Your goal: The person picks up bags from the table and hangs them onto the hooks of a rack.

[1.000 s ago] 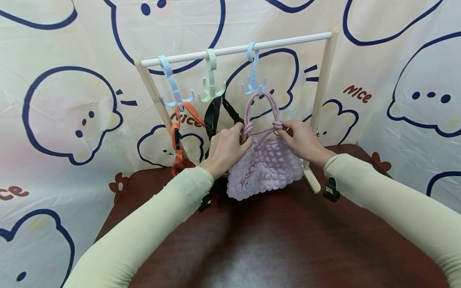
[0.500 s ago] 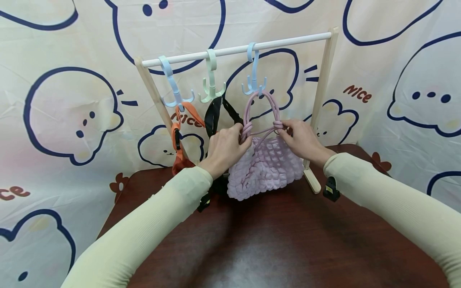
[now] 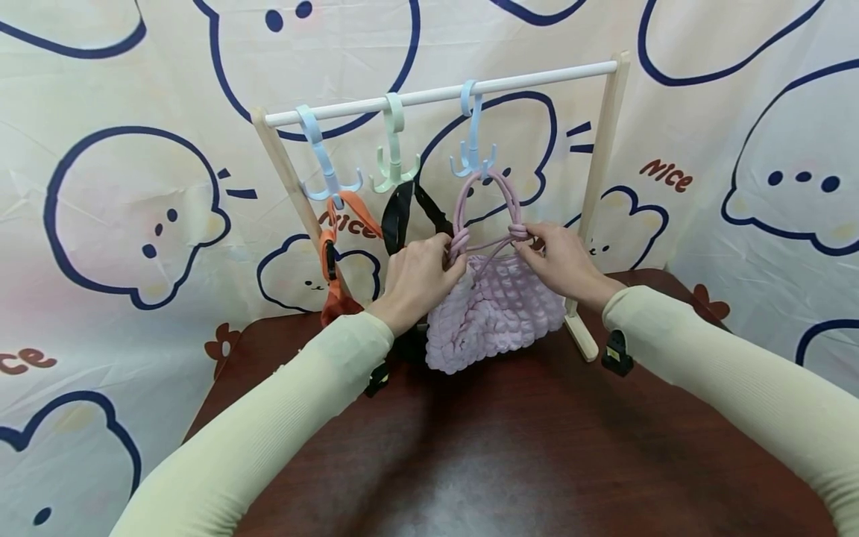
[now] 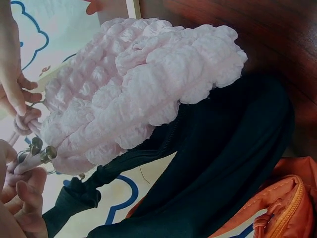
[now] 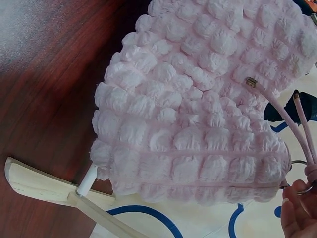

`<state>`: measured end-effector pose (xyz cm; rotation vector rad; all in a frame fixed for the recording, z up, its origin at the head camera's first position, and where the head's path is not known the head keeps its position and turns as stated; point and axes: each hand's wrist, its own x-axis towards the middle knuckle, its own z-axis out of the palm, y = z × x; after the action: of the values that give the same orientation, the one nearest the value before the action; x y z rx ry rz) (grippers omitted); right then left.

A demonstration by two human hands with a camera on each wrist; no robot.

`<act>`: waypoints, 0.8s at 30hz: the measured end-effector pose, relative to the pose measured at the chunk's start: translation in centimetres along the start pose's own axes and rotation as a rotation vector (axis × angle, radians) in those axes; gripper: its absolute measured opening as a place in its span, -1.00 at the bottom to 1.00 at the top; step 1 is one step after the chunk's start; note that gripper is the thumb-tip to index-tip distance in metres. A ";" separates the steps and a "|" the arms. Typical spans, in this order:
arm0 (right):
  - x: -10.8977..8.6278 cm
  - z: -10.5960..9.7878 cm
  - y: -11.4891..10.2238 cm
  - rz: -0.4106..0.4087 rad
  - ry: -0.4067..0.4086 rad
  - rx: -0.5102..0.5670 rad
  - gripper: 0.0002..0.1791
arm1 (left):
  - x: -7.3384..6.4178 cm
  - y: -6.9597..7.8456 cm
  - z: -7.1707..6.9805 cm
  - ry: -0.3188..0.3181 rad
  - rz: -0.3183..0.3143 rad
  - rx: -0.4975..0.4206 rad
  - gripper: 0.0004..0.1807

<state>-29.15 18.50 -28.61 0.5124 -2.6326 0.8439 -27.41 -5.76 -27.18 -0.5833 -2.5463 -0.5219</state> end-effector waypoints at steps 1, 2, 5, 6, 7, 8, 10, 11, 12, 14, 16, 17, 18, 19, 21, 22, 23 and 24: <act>0.0 0.0 0.0 0.003 -0.003 0.001 -0.50 | 0.0 0.0 0.0 0.000 -0.001 0.001 -0.77; 0.0 0.1 0.1 0.006 -0.007 0.002 -0.49 | 0.0 0.0 0.0 0.000 0.000 0.003 -0.76; 0.0 0.1 0.2 0.008 -0.009 0.000 -0.47 | -0.1 0.0 0.0 0.003 0.004 0.010 -0.75; 0.0 0.1 0.2 0.007 -0.006 -0.001 -0.46 | -0.1 0.0 0.0 0.005 0.004 0.012 -0.75; 0.0 0.1 0.2 0.006 -0.003 -0.005 -0.46 | -0.1 0.0 0.0 0.006 0.005 0.015 -0.75; 0.0 0.0 0.3 0.003 0.001 -0.007 -0.46 | -0.1 0.0 -0.1 0.008 0.005 0.016 -0.75; 0.0 0.0 0.3 0.000 0.008 -0.014 -0.46 | -0.1 0.0 -0.1 0.009 0.005 0.019 -0.75; 0.0 0.0 0.3 0.002 0.011 -0.016 -0.45 | -0.1 0.0 -0.1 0.009 0.005 0.019 -0.74; 0.0 0.0 0.3 0.003 0.013 -0.017 -0.45 | -0.1 0.0 -0.1 0.010 0.005 0.021 -0.74; 0.0 0.0 0.3 0.004 0.014 -0.018 -0.45 | -0.1 0.0 -0.1 0.014 0.005 0.023 -0.74; 0.0 0.0 0.3 0.012 0.015 -0.016 -0.45 | -0.2 0.0 -0.2 0.018 0.009 0.026 -0.74; 0.0 0.0 0.3 0.014 0.015 -0.016 -0.44 | -0.2 0.0 -0.2 0.020 0.012 0.028 -0.73; 0.0 -0.1 0.3 0.014 0.016 -0.016 -0.44 | -0.2 0.0 -0.2 0.023 0.016 0.030 -0.73; 0.0 -0.1 0.4 0.015 0.016 -0.016 -0.44 | -0.3 0.1 -0.2 0.025 0.019 0.031 -0.73; 0.0 -0.2 0.3 0.015 0.016 -0.016 -0.44 | -0.3 0.1 -0.3 0.026 0.023 0.034 -0.72; 0.0 -0.2 0.4 0.014 0.014 -0.015 -0.44 | -0.3 0.1 -0.3 0.027 0.025 0.036 -0.72; 0.0 -0.2 0.4 0.013 0.012 -0.013 -0.44 | -0.4 0.1 -0.4 0.029 0.025 0.039 -0.72; 0.0 -0.3 0.4 0.012 0.008 -0.011 -0.44 | -0.4 0.1 -0.4 0.031 0.026 0.041 -0.71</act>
<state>-29.28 18.95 -28.60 0.4895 -2.6336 0.8334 -26.92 -5.95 -27.03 -0.5887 -2.5104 -0.4648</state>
